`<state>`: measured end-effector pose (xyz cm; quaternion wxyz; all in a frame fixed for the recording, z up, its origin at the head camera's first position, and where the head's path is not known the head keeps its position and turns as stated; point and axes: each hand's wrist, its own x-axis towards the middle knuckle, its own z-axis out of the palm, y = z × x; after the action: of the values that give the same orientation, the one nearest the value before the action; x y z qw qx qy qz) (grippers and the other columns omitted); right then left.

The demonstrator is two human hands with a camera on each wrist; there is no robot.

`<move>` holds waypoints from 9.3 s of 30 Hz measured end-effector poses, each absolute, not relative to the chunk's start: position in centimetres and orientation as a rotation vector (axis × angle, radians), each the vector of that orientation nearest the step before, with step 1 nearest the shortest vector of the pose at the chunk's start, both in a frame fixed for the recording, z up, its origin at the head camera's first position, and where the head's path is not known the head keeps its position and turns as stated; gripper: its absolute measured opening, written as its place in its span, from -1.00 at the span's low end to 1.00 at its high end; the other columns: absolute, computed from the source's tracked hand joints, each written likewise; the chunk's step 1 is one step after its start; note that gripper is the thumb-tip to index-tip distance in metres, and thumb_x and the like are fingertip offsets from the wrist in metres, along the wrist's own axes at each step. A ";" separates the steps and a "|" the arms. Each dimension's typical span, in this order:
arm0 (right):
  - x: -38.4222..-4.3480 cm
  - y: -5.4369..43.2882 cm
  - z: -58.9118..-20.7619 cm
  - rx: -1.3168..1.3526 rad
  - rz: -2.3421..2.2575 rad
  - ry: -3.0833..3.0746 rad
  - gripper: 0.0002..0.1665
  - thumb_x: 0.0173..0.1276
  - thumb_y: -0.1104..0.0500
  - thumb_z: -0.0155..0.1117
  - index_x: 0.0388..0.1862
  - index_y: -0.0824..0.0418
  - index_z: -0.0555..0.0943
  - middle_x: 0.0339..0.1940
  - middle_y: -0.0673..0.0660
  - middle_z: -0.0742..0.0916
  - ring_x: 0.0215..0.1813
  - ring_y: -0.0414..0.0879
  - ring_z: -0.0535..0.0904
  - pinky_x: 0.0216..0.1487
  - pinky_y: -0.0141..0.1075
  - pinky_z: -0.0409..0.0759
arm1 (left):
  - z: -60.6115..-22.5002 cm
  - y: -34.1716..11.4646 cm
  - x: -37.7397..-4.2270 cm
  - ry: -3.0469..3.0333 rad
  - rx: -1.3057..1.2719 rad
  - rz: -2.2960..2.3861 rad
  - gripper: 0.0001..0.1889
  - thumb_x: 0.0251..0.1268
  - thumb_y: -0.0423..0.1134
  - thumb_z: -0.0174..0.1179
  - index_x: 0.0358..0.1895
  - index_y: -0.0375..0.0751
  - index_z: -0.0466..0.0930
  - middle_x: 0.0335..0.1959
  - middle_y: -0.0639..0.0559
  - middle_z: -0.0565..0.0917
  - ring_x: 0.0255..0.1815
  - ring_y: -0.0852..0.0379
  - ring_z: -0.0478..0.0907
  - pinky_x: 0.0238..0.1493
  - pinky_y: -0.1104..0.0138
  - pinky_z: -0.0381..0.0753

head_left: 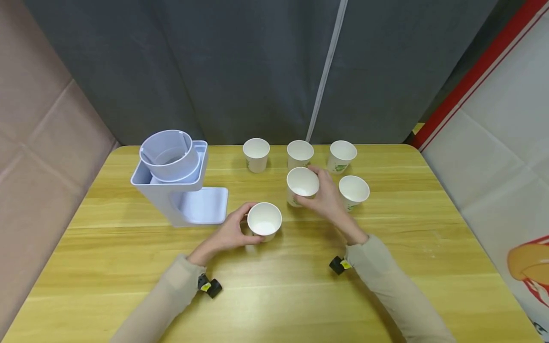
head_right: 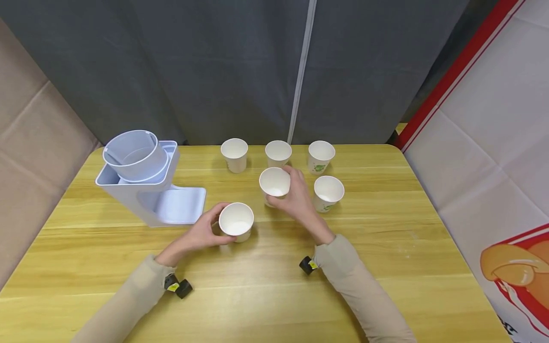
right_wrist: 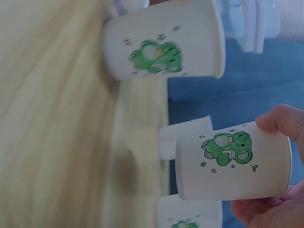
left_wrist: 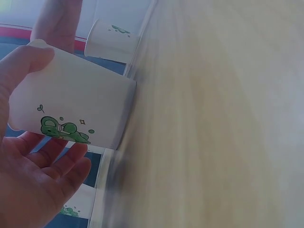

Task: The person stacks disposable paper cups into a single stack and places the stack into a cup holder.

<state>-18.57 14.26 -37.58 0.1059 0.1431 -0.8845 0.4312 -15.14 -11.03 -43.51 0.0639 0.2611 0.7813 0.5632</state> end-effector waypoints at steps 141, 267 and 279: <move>-14.2 16.7 -39.8 0.784 1.539 -2.581 -0.16 0.03 0.33 0.47 0.28 0.42 0.29 0.23 0.33 0.45 0.24 0.18 0.38 0.20 0.03 0.40 | -43.6 -11.2 -15.2 2.362 0.791 1.692 -0.20 -0.23 -0.44 0.48 0.21 -0.42 0.32 0.11 -0.26 0.50 0.11 -0.15 0.45 0.13 0.04 0.42; -16.4 19.2 -35.0 0.517 1.379 -2.586 -0.09 -0.15 0.34 0.56 0.22 0.41 0.34 0.01 0.29 0.58 -0.06 0.04 0.47 -0.18 -0.40 0.41 | -43.9 -11.2 -15.3 2.324 0.754 1.726 -0.20 -0.25 -0.45 0.50 0.21 -0.38 0.33 0.12 -0.23 0.50 0.12 -0.12 0.44 0.18 0.07 0.37; -16.1 16.4 -33.2 0.582 1.424 -2.570 -0.10 -0.15 0.32 0.57 0.21 0.40 0.35 0.00 0.25 0.58 -0.10 0.01 0.47 -0.17 -0.44 0.42 | -43.7 -11.2 -15.3 2.338 0.746 1.712 -0.21 -0.25 -0.44 0.50 0.20 -0.38 0.33 0.11 -0.22 0.51 0.11 -0.11 0.45 0.17 0.06 0.38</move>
<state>-16.09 16.40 -33.21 0.0733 0.1939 -0.8557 0.4742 -15.30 -11.21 -43.68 0.0745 0.2486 0.7791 0.5706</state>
